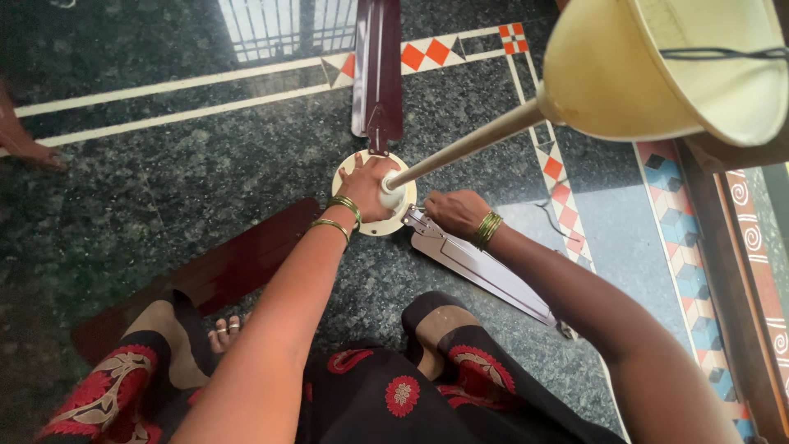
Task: The person assembles an electric fan on the floor, using a screwdriver to tighten screws on the central hub while attaching the fan blades. The person repeatedly adjusts the fan and uses the tool to secure the components.
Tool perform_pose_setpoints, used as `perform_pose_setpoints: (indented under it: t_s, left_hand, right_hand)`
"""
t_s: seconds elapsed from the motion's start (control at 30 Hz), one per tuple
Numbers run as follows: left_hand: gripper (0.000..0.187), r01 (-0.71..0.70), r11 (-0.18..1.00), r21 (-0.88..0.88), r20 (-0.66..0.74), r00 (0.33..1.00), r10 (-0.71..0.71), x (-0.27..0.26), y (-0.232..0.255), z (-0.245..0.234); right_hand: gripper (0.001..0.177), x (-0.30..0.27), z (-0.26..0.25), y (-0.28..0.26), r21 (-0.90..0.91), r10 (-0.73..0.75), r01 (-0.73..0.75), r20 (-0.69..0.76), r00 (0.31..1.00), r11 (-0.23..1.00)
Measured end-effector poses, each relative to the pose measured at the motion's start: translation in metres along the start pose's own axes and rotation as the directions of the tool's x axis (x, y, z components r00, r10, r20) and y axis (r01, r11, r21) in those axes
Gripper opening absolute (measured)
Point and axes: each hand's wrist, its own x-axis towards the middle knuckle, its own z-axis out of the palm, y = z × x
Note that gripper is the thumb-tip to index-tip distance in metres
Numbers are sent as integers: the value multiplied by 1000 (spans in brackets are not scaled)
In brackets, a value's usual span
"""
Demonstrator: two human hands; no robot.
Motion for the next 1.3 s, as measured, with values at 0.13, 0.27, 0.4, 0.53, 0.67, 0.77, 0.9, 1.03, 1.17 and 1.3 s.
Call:
perform_pose_setpoints:
  t_s: [0.13, 0.27, 0.4, 0.53, 0.67, 0.77, 0.9, 1.03, 1.17, 1.3]
  left_hand:
    - [79, 21, 999, 25, -10, 1000, -20, 1, 4, 3]
    - [79, 26, 994, 110, 16, 999, -28, 3, 6, 7]
    - [81, 18, 985, 170, 22, 1000, -22, 4, 10, 8]
    - [78, 26, 993, 117, 22, 999, -28, 2, 7, 5]
    - [77, 33, 992, 118, 14, 999, -35, 3, 4, 8]
    - [78, 16, 987, 158, 12, 1000, -18, 7, 4, 10]
    - [78, 2, 991, 137, -12, 1000, 0, 3, -1, 17]
    - [86, 29, 999, 17, -30, 999, -28, 4, -12, 9]
    - [88, -42, 997, -60, -117, 993, 35, -5, -21, 18]
    - [81, -26, 1000, 16, -50, 998, 27, 5, -13, 10]
  right_hand:
    - [18, -9, 27, -8, -36, 115, -117, -59, 992, 993]
    - [27, 0, 41, -23, 111, 324, -320, -23, 946, 941]
    - [37, 5, 40, -19, 221, 466, -465, 50, 883, 857]
    - [30, 15, 45, 3, 412, 585, -663, 315, 748, 626]
    - [32, 26, 72, 24, 471, 542, -688, 424, 726, 553]
    - [33, 30, 89, 40, 511, 531, -755, 539, 654, 411]
    - [37, 16, 87, 33, 602, 471, -690, 510, 720, 403]
    - [47, -3, 48, 6, 427, 520, -544, 182, 834, 723]
    - [37, -44, 11, -37, 422, 492, -443, -9, 870, 791]
    - [28, -45, -17, -49, 349, 254, -135, -322, 912, 927]
